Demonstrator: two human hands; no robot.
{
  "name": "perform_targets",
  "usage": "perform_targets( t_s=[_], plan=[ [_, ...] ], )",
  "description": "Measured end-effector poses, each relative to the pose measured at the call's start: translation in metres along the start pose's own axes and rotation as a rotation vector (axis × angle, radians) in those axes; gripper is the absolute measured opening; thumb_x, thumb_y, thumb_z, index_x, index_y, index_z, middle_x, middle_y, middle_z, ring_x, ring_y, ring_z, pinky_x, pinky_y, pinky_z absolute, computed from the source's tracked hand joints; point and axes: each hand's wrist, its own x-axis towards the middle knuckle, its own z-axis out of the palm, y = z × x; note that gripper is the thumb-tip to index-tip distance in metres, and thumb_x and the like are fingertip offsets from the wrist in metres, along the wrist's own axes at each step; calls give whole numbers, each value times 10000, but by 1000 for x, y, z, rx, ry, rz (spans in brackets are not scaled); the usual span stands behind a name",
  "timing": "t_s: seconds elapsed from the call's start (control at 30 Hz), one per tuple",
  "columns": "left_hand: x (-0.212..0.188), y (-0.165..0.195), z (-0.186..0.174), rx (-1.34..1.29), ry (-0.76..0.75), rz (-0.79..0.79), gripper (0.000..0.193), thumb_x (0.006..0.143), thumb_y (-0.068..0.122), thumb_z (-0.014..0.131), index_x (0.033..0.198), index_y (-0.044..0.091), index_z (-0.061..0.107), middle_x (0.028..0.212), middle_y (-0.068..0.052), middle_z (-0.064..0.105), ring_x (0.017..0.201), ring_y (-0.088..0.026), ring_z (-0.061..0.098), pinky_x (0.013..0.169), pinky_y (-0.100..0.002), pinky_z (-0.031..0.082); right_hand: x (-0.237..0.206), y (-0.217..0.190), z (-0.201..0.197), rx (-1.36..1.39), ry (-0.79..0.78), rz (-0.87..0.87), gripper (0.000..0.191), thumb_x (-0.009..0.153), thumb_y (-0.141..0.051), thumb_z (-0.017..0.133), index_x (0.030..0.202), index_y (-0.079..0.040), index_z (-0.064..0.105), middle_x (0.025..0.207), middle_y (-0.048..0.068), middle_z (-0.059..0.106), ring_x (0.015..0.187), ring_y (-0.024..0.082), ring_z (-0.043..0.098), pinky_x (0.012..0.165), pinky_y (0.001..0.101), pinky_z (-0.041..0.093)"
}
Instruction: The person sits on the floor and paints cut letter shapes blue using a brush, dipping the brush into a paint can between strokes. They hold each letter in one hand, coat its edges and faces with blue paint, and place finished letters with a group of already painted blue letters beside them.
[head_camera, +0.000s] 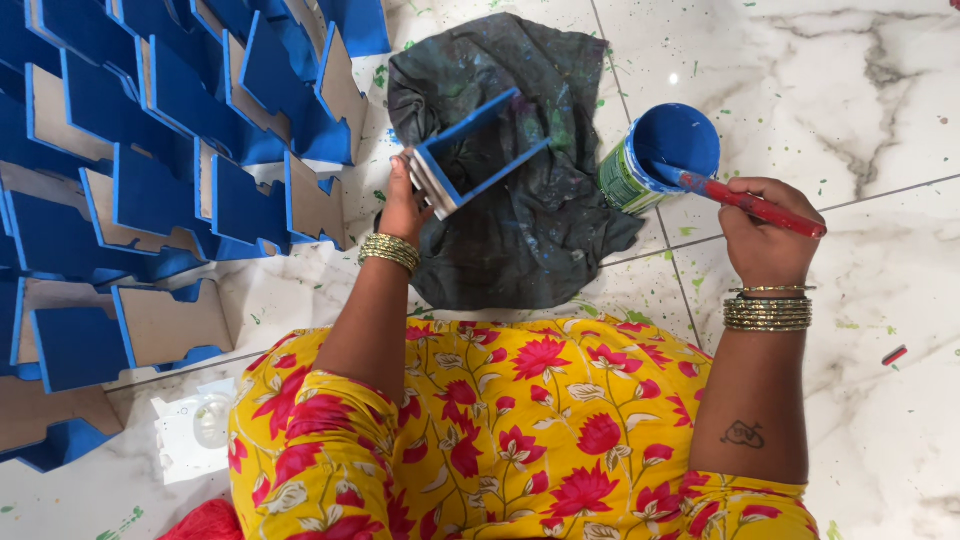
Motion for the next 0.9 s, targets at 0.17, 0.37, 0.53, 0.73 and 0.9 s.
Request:
perform_targets(
  t_s=[0.17, 0.37, 0.53, 0.73, 0.9],
  plan=[
    [-2, -16, 3, 34, 40, 92, 782, 950, 733, 330, 1454, 172, 538, 1587, -64, 413, 1303, -389, 551, 972, -483, 485, -1, -1, 3, 20, -10, -17, 203, 910, 81, 723, 1099, 9, 723, 1078, 63, 733, 925, 80, 673, 838, 216, 553],
    [-12, -27, 16, -53, 227, 120, 816, 883, 709, 496, 1481, 160, 414, 1531, -134, 480, 1278, -348, 533, 935, -569, 509, 0, -4, 2, 21, -24, 26, 211, 896, 78, 717, 1093, 1, 723, 1054, 66, 727, 902, 84, 667, 817, 220, 549],
    [-22, -23, 28, -107, 200, -572, 1030, 725, 845, 472, 1578, 310, 253, 1534, -164, 394, 1312, -498, 463, 1076, -662, 370, 0, -5, 3, 0, -14, -8, 197, 902, 80, 717, 1084, 4, 722, 1076, 72, 734, 936, 90, 684, 843, 223, 559],
    [-21, -31, 24, -140, -38, -633, 1145, 659, 853, 569, 1596, 275, 253, 1490, -309, 468, 1332, -566, 481, 1141, -607, 311, -1, -3, 3, 13, -12, 4, 189, 908, 63, 722, 1085, -4, 725, 1073, 67, 736, 930, 86, 679, 838, 221, 555],
    [-18, -42, 25, -30, -96, -642, 1150, 647, 729, 725, 1575, 201, 299, 1497, -265, 500, 1349, -522, 512, 1170, -566, 325, -3, 4, 3, -21, -6, -41, 211, 905, 85, 718, 1099, 3, 728, 1079, 64, 731, 936, 87, 680, 836, 219, 550]
  ],
)
